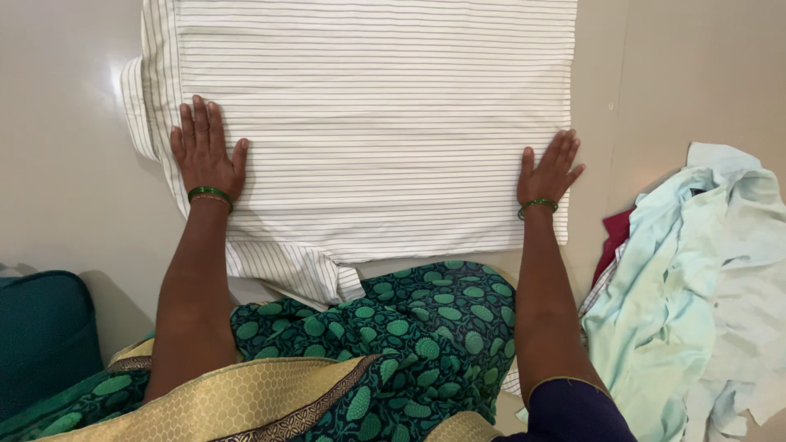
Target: The person folds a white collared shirt by laying it flat on the floor, smoothing the fabric with their hands, and folding in the sleeves and sides before completing the final folds.
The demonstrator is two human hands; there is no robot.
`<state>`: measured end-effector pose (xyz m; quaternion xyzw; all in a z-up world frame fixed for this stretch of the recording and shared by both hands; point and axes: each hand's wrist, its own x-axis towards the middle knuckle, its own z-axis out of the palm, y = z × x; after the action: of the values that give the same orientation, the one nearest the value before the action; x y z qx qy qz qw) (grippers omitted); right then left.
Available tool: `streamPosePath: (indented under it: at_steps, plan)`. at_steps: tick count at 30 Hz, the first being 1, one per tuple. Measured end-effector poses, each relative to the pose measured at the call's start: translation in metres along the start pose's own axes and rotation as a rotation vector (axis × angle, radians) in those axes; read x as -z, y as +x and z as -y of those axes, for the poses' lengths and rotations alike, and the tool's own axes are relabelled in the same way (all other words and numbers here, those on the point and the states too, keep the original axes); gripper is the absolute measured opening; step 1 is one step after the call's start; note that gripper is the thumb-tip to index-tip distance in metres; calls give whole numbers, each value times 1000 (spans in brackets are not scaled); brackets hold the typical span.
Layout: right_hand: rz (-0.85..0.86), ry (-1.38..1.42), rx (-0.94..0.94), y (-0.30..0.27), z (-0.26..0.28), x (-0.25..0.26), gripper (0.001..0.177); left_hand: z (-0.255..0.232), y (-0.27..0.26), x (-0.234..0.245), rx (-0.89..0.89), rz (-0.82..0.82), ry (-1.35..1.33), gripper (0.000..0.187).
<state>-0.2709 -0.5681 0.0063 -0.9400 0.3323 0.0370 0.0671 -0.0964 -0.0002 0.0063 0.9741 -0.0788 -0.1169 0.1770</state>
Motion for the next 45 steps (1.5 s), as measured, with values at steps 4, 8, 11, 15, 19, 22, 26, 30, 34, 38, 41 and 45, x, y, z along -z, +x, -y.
streamPosePath:
  at_steps: [4,8,11,15,19,22,26,30,34,38,41,45]
  plan:
    - [-13,-9,-54,1,0,-1,80,1,-1,0,-14,-9,-8,79]
    - [-12,-15,-56,0,0,-2,80,3,-1,-2,-27,-29,-40,78]
    - [-14,-21,-48,1,0,-1,80,2,0,-5,-25,-48,-3,77]
    - [-9,-22,-41,3,0,-3,82,-3,-13,-22,-40,-49,121,79]
    - [-14,-35,-43,2,-1,-2,82,4,-43,-28,-56,-45,42,79]
    - [-13,-35,-45,1,2,0,82,20,-51,-19,-16,-43,48,77]
    - [3,-38,-37,0,7,4,82,36,-51,-10,-44,14,66,76]
    - [42,-97,-56,1,6,5,83,33,-49,-10,-29,28,81,78]
    - [110,-150,-178,7,15,0,89,20,-45,-8,-11,43,131,78]
    - [-70,348,107,-24,90,-39,92,-7,-49,-16,-40,30,115,77]
    - [114,146,602,-82,172,-48,99,-30,-58,-33,-83,-10,32,75]
    - [412,-33,850,-154,247,-37,101,-47,-80,-48,-152,2,-17,73]
